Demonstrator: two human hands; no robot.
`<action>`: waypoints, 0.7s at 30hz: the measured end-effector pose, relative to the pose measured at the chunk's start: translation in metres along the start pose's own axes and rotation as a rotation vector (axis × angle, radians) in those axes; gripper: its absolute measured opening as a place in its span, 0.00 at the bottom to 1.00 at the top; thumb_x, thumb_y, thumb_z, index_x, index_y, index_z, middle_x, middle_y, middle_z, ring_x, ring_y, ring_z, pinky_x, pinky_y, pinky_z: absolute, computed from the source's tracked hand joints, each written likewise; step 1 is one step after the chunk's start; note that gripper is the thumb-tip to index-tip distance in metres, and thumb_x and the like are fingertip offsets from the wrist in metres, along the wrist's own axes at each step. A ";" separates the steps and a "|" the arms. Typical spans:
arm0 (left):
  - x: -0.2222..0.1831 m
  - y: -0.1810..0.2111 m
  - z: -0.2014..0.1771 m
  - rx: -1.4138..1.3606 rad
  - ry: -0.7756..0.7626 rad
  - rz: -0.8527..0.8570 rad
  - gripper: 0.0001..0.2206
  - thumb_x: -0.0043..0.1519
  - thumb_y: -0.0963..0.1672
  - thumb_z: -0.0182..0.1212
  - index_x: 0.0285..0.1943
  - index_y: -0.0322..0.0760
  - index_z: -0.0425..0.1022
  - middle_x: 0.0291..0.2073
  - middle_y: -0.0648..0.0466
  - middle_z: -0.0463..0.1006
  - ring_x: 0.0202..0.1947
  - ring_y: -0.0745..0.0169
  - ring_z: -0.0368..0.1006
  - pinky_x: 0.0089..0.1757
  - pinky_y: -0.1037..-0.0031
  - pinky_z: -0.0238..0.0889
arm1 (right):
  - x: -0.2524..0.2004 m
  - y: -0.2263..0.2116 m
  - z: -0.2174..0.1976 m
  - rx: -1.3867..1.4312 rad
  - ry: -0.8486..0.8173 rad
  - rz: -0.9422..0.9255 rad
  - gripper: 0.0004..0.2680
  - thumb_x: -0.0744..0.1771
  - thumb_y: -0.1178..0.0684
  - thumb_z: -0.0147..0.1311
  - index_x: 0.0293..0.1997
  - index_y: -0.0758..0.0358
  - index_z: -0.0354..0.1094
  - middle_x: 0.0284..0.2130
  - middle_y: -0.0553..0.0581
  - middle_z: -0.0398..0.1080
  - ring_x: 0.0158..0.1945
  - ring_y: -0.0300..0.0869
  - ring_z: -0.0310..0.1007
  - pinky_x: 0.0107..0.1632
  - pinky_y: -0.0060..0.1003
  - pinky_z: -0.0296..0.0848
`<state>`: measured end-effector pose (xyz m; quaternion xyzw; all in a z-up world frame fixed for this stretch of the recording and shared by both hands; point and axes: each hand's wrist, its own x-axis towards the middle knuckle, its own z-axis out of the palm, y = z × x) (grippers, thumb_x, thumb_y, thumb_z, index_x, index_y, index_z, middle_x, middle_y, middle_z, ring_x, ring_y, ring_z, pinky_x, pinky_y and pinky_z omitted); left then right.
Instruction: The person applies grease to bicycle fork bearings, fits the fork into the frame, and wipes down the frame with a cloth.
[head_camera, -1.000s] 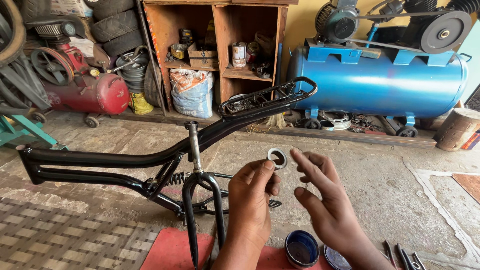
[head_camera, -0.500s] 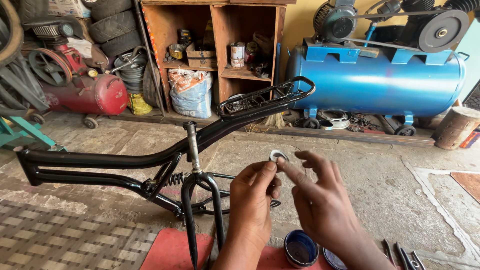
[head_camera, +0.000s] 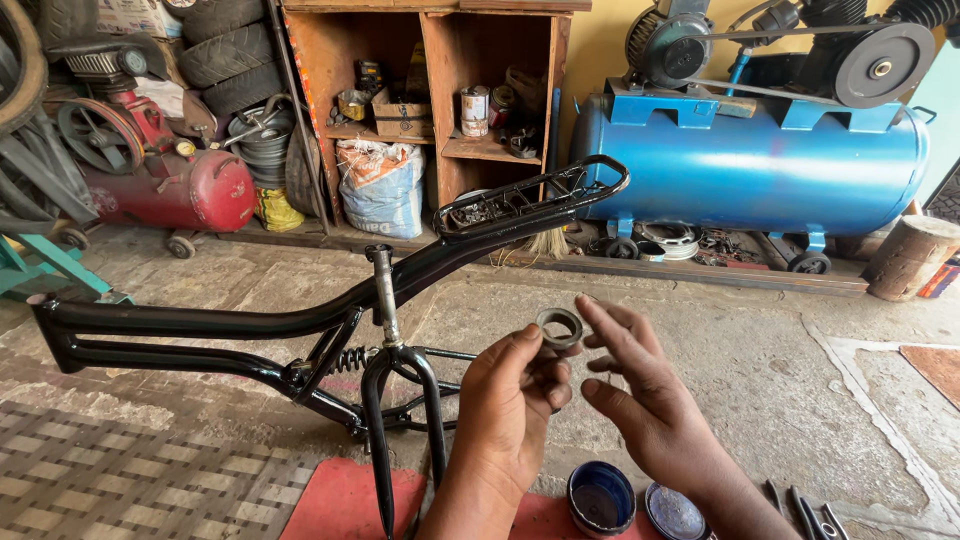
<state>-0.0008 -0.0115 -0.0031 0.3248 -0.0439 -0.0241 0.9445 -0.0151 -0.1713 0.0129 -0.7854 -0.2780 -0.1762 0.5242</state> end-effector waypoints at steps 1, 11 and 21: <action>0.001 0.000 0.000 -0.029 -0.016 0.004 0.08 0.64 0.43 0.60 0.39 0.30 0.76 0.31 0.44 0.81 0.26 0.65 0.72 0.27 0.75 0.63 | 0.000 0.001 0.001 0.061 -0.043 0.052 0.27 0.63 0.64 0.53 0.72 0.50 0.56 0.67 0.58 0.56 0.66 0.48 0.63 0.60 0.44 0.69; 0.004 -0.001 -0.006 0.017 -0.033 0.029 0.08 0.63 0.44 0.61 0.40 0.31 0.76 0.30 0.47 0.80 0.27 0.65 0.72 0.27 0.74 0.61 | -0.001 0.001 0.002 -0.236 0.073 -0.076 0.24 0.63 0.61 0.57 0.69 0.52 0.61 0.64 0.61 0.60 0.66 0.52 0.63 0.62 0.46 0.68; 0.002 -0.002 -0.003 0.107 -0.062 0.063 0.07 0.62 0.43 0.62 0.40 0.31 0.76 0.30 0.49 0.81 0.26 0.67 0.72 0.27 0.75 0.62 | -0.001 0.000 0.001 -0.344 0.127 -0.184 0.24 0.63 0.63 0.57 0.68 0.53 0.64 0.62 0.64 0.62 0.63 0.53 0.66 0.55 0.45 0.72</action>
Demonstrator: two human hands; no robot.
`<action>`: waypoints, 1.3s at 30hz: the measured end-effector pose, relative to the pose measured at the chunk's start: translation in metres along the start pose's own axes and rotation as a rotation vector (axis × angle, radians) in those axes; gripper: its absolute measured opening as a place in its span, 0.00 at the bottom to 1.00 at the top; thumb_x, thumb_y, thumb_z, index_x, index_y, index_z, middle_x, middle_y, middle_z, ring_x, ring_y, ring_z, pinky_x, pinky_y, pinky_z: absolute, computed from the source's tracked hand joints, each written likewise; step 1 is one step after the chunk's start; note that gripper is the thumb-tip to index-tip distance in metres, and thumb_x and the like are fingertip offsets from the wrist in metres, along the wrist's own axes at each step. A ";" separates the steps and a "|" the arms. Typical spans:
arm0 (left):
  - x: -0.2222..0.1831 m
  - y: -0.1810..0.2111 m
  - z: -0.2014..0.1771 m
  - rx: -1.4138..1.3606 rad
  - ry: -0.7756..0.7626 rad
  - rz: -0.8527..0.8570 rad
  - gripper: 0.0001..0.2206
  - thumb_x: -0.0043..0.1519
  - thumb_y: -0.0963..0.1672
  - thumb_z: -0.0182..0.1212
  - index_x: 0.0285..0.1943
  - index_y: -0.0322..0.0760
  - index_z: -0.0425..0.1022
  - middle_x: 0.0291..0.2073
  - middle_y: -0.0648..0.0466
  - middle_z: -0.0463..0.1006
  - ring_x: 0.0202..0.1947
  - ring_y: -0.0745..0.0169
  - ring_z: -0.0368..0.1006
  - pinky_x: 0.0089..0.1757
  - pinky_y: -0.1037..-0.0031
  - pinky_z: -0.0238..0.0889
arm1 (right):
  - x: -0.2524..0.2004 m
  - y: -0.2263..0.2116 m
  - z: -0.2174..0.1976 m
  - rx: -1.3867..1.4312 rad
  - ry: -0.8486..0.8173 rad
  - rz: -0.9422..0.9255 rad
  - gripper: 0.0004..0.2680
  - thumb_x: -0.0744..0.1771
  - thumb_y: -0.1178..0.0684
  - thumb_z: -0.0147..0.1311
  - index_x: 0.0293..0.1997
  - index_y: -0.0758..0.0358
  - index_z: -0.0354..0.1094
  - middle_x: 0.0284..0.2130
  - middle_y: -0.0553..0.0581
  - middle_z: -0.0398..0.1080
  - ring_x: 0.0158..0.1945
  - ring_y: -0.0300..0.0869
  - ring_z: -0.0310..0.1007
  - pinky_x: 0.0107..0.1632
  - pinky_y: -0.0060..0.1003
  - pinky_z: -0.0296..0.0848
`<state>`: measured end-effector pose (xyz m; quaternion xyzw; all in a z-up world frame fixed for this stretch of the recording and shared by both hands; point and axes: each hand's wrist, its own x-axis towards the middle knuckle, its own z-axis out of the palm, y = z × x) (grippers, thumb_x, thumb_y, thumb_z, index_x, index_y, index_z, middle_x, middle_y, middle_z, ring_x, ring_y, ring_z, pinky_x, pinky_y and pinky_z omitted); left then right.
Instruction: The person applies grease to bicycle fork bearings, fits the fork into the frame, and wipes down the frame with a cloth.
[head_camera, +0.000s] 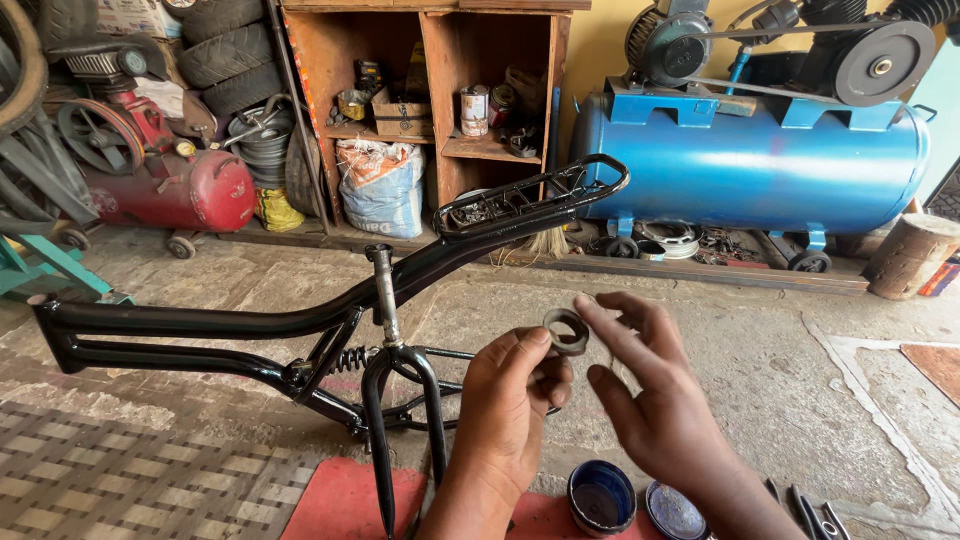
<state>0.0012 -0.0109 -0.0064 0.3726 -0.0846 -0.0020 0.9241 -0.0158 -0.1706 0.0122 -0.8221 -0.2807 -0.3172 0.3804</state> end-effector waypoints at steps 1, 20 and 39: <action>0.000 0.001 0.000 0.008 0.006 0.019 0.07 0.62 0.43 0.62 0.39 0.31 0.76 0.30 0.48 0.81 0.26 0.66 0.71 0.27 0.75 0.62 | 0.001 -0.001 0.000 -0.011 -0.021 0.008 0.24 0.63 0.62 0.57 0.68 0.52 0.64 0.62 0.63 0.62 0.62 0.53 0.66 0.53 0.44 0.73; 0.013 -0.016 -0.023 0.646 0.009 0.363 0.15 0.69 0.50 0.57 0.49 0.32 0.75 0.36 0.56 0.77 0.36 0.71 0.72 0.38 0.81 0.67 | 0.010 0.032 0.025 0.097 0.067 0.148 0.26 0.61 0.56 0.68 0.64 0.59 0.60 0.46 0.55 0.78 0.48 0.45 0.80 0.50 0.41 0.77; 0.018 0.017 -0.082 0.994 0.136 0.121 0.14 0.63 0.48 0.63 0.47 0.32 0.76 0.29 0.54 0.82 0.29 0.73 0.75 0.32 0.80 0.68 | -0.283 0.239 0.298 -0.470 -0.774 0.484 0.19 0.63 0.47 0.58 0.61 0.46 0.62 0.49 0.49 0.72 0.57 0.47 0.67 0.50 0.44 0.72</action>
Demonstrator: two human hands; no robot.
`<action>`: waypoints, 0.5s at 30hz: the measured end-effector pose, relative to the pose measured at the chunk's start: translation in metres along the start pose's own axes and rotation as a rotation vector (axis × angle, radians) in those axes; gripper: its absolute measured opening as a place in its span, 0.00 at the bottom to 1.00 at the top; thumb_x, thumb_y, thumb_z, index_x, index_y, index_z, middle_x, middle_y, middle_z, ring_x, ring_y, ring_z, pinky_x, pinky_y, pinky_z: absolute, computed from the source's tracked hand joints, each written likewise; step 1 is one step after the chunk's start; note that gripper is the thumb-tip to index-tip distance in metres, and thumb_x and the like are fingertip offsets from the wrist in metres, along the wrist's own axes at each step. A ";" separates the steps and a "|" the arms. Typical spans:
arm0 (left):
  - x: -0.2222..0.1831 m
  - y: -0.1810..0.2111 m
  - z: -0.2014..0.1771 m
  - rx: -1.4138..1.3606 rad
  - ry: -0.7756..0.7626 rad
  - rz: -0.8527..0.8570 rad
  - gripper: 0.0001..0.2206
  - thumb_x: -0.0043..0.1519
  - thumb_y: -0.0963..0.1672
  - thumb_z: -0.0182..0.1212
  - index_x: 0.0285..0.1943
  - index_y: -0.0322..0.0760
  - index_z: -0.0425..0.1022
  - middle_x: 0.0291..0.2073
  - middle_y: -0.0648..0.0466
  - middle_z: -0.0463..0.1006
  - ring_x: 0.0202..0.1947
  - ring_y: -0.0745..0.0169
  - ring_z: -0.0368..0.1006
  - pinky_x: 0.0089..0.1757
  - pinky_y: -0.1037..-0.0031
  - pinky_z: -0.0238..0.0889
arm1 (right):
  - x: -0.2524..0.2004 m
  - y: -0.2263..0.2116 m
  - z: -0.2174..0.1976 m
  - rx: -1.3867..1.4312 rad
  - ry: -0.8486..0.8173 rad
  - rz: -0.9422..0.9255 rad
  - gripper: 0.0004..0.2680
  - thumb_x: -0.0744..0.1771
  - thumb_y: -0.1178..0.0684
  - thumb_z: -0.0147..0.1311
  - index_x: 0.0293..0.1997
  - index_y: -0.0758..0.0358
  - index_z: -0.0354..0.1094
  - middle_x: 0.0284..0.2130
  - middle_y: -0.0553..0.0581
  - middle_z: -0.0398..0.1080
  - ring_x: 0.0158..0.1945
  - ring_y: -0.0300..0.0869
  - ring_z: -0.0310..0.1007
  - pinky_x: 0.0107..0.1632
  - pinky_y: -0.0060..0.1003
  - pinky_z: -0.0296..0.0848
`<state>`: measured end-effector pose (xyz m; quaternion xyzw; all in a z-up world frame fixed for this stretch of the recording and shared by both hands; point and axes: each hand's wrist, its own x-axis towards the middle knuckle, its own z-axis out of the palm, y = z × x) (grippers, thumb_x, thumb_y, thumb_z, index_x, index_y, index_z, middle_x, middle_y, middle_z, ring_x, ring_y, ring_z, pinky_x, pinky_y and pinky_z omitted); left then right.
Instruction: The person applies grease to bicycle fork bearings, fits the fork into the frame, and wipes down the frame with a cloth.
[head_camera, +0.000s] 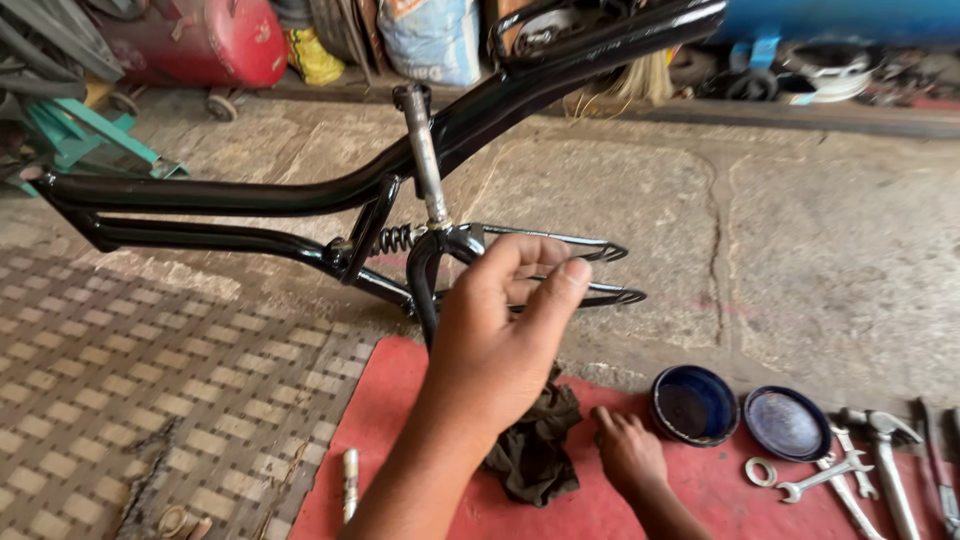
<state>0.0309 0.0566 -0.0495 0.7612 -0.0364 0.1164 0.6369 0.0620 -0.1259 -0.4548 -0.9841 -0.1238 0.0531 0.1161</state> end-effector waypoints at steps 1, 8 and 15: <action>0.002 -0.002 -0.004 -0.014 0.004 0.024 0.14 0.63 0.48 0.63 0.47 0.32 0.77 0.31 0.56 0.82 0.31 0.75 0.75 0.33 0.81 0.69 | 0.001 -0.001 -0.004 0.008 0.019 0.016 0.24 0.60 0.46 0.62 0.63 0.47 0.61 0.51 0.50 0.70 0.59 0.48 0.66 0.50 0.45 0.71; 0.000 -0.006 -0.028 -0.055 0.068 -0.035 0.13 0.64 0.48 0.63 0.47 0.32 0.77 0.29 0.58 0.81 0.30 0.77 0.72 0.34 0.83 0.65 | 0.023 -0.054 0.000 0.070 0.016 -0.091 0.30 0.59 0.41 0.63 0.69 0.50 0.59 0.62 0.55 0.63 0.60 0.54 0.62 0.51 0.57 0.65; -0.009 -0.005 -0.050 0.017 0.085 -0.009 0.12 0.65 0.48 0.62 0.45 0.32 0.77 0.29 0.58 0.81 0.32 0.77 0.75 0.36 0.81 0.68 | 0.054 -0.037 0.091 -0.030 -0.010 -0.044 0.06 0.66 0.51 0.48 0.36 0.52 0.74 0.37 0.56 0.78 0.43 0.51 0.78 0.54 0.48 0.72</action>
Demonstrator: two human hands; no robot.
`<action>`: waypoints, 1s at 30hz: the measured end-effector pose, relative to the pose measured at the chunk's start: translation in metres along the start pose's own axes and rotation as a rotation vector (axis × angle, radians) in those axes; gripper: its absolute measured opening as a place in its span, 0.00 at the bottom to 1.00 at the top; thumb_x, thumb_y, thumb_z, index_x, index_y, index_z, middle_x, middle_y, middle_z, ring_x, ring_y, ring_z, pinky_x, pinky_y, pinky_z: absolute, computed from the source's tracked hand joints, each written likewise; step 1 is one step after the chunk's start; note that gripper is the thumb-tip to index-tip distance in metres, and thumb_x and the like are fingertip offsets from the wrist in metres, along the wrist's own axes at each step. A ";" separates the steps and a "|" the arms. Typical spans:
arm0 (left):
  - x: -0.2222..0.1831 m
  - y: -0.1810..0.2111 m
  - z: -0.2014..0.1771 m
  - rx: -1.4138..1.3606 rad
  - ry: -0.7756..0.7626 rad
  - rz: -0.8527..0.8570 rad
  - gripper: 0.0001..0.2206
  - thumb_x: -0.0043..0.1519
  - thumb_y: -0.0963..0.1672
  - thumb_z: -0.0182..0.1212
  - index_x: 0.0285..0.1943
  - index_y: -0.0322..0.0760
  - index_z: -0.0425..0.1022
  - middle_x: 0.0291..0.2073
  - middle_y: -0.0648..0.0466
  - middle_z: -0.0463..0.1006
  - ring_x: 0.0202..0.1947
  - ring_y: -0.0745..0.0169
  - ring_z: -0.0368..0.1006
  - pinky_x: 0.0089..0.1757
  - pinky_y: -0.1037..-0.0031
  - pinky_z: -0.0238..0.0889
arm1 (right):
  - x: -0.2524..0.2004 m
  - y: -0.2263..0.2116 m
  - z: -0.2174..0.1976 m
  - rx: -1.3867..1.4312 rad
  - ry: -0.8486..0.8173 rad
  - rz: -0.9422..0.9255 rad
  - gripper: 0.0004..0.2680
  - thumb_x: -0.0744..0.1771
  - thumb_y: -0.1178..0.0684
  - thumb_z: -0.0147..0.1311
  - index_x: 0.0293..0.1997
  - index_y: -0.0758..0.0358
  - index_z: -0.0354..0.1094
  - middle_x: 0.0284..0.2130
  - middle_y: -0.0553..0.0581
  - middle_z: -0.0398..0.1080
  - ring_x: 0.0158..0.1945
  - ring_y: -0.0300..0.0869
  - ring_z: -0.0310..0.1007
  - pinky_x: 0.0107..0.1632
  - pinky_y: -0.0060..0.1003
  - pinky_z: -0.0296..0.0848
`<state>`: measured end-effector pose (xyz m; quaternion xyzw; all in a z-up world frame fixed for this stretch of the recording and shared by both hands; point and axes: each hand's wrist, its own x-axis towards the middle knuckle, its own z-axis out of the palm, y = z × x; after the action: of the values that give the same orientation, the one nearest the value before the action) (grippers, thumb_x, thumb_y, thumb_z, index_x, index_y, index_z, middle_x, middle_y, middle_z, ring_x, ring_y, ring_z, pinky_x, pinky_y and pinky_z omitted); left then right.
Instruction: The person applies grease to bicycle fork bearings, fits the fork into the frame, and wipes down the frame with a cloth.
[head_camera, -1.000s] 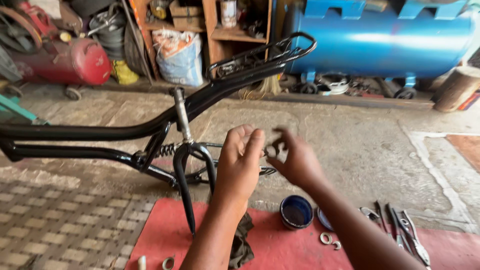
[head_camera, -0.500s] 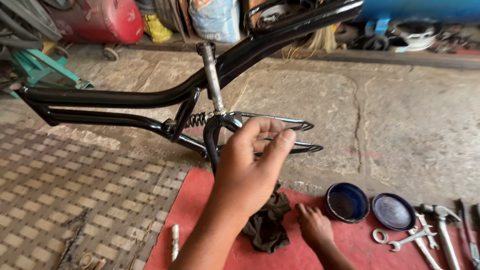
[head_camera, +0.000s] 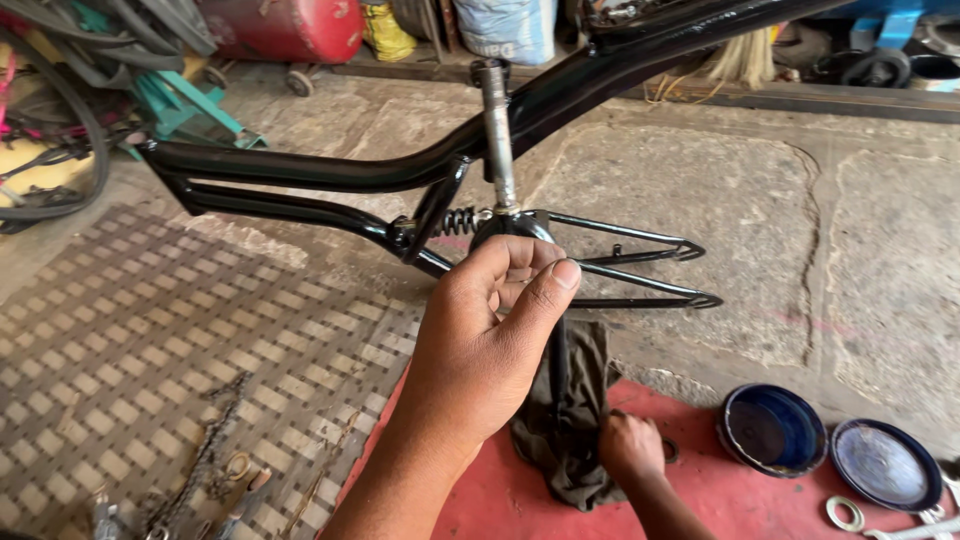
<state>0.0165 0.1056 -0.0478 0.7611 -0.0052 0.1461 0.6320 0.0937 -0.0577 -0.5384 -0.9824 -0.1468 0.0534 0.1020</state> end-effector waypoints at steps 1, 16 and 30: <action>-0.001 0.002 -0.003 0.016 0.009 -0.021 0.12 0.64 0.48 0.62 0.44 0.33 0.77 0.29 0.58 0.81 0.32 0.76 0.76 0.36 0.81 0.68 | 0.000 0.002 0.000 0.048 0.059 -0.007 0.06 0.65 0.51 0.49 0.34 0.52 0.74 0.35 0.57 0.78 0.41 0.53 0.78 0.52 0.49 0.73; -0.029 0.040 -0.049 -0.076 0.134 0.116 0.11 0.62 0.47 0.63 0.44 0.34 0.78 0.29 0.63 0.81 0.31 0.78 0.74 0.34 0.83 0.68 | -0.032 -0.098 -0.224 0.244 0.180 0.215 0.13 0.65 0.38 0.53 0.38 0.52 0.78 0.43 0.55 0.77 0.47 0.52 0.78 0.58 0.51 0.69; -0.075 0.048 -0.123 -0.015 0.291 0.247 0.10 0.63 0.47 0.64 0.40 0.34 0.78 0.27 0.59 0.82 0.29 0.78 0.76 0.33 0.84 0.67 | 0.039 -0.194 -0.416 0.633 0.555 -0.071 0.20 0.63 0.42 0.63 0.56 0.62 0.70 0.43 0.60 0.79 0.45 0.51 0.80 0.50 0.43 0.76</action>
<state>-0.0913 0.2009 0.0001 0.7207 -0.0082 0.3313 0.6089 0.1334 0.0584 -0.0941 -0.8740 -0.1240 -0.1744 0.4363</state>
